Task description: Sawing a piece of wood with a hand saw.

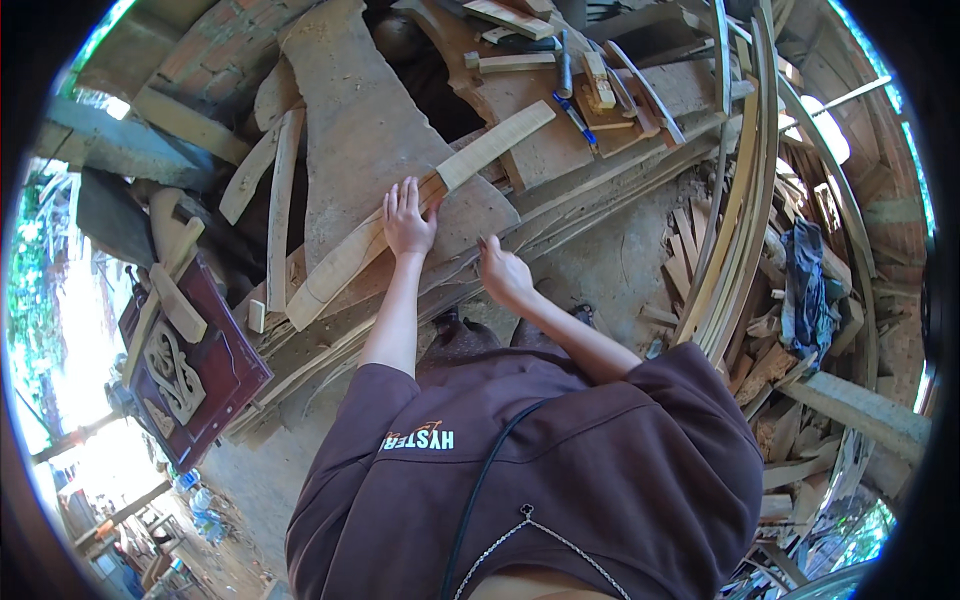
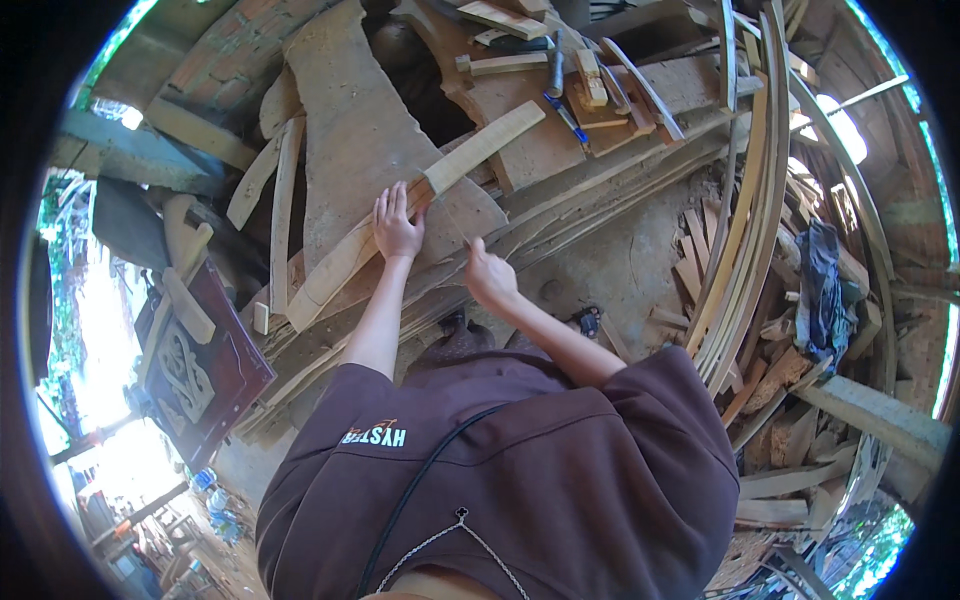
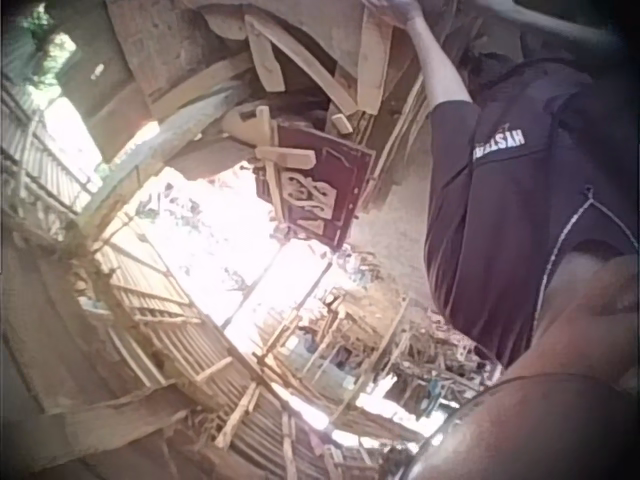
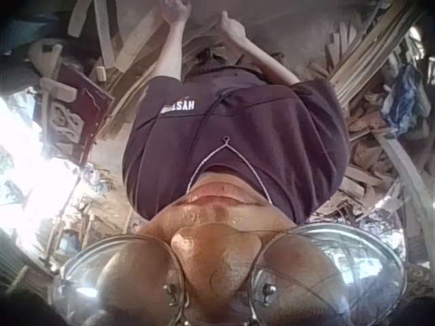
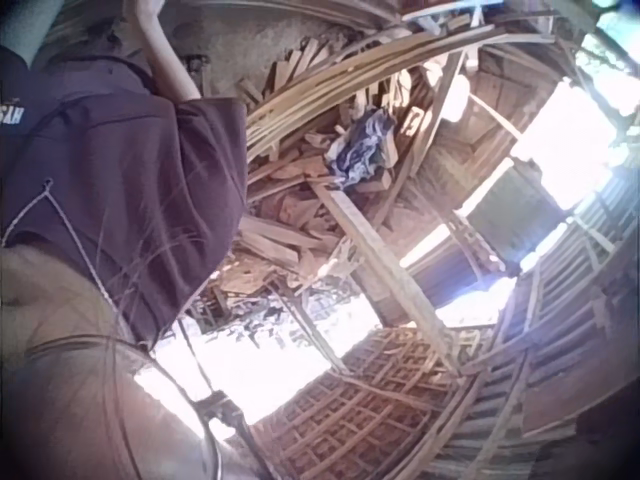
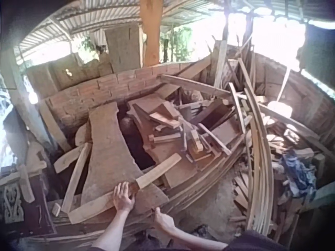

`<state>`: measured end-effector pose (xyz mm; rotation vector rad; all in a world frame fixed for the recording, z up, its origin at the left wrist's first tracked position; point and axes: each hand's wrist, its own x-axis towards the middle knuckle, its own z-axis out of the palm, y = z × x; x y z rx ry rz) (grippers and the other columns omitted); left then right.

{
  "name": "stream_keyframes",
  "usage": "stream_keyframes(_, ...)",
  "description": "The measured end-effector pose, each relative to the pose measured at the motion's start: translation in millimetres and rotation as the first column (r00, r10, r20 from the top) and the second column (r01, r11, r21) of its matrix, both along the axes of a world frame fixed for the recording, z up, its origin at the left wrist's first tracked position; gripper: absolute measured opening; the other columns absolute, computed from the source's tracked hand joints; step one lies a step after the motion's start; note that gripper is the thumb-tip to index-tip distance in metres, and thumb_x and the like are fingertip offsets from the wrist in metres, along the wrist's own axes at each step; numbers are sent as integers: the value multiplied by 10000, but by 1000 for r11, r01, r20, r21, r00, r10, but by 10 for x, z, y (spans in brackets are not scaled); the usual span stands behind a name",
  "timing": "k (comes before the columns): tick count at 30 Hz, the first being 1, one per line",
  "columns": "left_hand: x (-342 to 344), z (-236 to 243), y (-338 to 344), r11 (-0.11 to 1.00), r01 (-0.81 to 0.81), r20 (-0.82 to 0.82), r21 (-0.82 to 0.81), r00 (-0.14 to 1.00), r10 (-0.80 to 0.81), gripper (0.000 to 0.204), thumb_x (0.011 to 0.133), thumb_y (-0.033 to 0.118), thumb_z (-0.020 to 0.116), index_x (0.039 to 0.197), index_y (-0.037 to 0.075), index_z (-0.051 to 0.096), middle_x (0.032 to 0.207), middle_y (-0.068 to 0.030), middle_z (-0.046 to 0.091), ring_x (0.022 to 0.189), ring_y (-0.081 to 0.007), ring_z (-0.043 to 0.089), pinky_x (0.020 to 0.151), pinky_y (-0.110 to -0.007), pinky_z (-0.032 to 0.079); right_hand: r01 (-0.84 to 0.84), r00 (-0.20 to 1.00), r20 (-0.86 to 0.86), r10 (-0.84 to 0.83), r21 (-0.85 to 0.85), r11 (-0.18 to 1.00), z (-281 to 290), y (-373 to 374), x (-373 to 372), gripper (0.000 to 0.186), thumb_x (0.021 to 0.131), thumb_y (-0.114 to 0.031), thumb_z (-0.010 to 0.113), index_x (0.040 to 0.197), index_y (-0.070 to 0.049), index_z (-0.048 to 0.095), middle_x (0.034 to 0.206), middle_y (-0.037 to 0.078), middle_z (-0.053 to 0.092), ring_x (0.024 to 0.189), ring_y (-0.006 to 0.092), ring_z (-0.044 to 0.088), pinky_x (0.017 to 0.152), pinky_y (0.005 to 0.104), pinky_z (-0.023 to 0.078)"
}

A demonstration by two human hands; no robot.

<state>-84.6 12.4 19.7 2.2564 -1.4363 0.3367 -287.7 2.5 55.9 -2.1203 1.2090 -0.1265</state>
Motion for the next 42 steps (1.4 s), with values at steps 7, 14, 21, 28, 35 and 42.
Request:
stream_keyframes(7, -11, 44, -41, 1000, 12, -3, 2, 1000, -12, 584, 851, 440, 640, 1302, 88, 523, 1351, -73, 543, 1266, -308, 473, 1107, -431, 316, 36, 999, 36, -35, -30, 999, -37, -190, 238, 230, 986, -226, 368, 1005, -1, 416, 742, 292, 644, 707, 466, 648, 630, 558, 500)
stream_keyframes(14, -1, 4, 29, 999, -11, -46, -31, 999, 10, 566, 841, 416, 653, 1290, 93, 532, 1321, -78, 561, 1251, -300, 477, 1095, -424, 331, -10, 1000, 8, 10, -36, 999, -12, -5, 32, 239, 994, -242, 356, 1004, -11, 419, 753, 289, 646, 724, 458, 650, 647, 555, 498)
stream_keyframes(21, -11, 20, 15, 1000, 12, -32, -1, 999, -12, 585, 846, 419, 643, 1315, 95, 510, 1335, -80, 550, 1272, -297, 460, 1104, -421, 319, 12, 1000, -20, -12, 12, 1000, 32, -85, 120, 247, 998, -249, 363, 983, -10, 426, 752, 292, 644, 719, 461, 647, 644, 557, 495)
stream_keyframes(28, -11, -12, -3, 1000, -3, -50, 8, 999, 4, 587, 849, 428, 637, 1316, 94, 510, 1342, -77, 546, 1280, -292, 456, 1115, -416, 304, 12, 1000, -3, -12, -18, 1000, -40, -158, 119, 245, 992, -251, 371, 980, -14, 434, 752, 296, 642, 722, 463, 649, 641, 552, 499)
stream_keyframes(35, 5, 4, 41, 1000, 0, -60, 12, 998, 0, 599, 861, 464, 616, 1313, 88, 502, 1354, -80, 535, 1290, -303, 444, 1123, -430, 288, 9, 997, -72, -6, 38, 999, 75, -57, -6, 248, 992, -255, 375, 982, -14, 435, 753, 296, 642, 735, 458, 650, 654, 556, 497)
stream_keyframes(42, 6, -29, 5, 1000, -2, -48, 5, 999, 3, 577, 853, 437, 630, 1305, 97, 516, 1336, -76, 550, 1280, -293, 454, 1112, -420, 305, 16, 1000, 9, -15, -40, 999, -33, -162, 224, 257, 994, -255, 375, 983, -5, 433, 719, 289, 638, 696, 465, 643, 630, 556, 495)
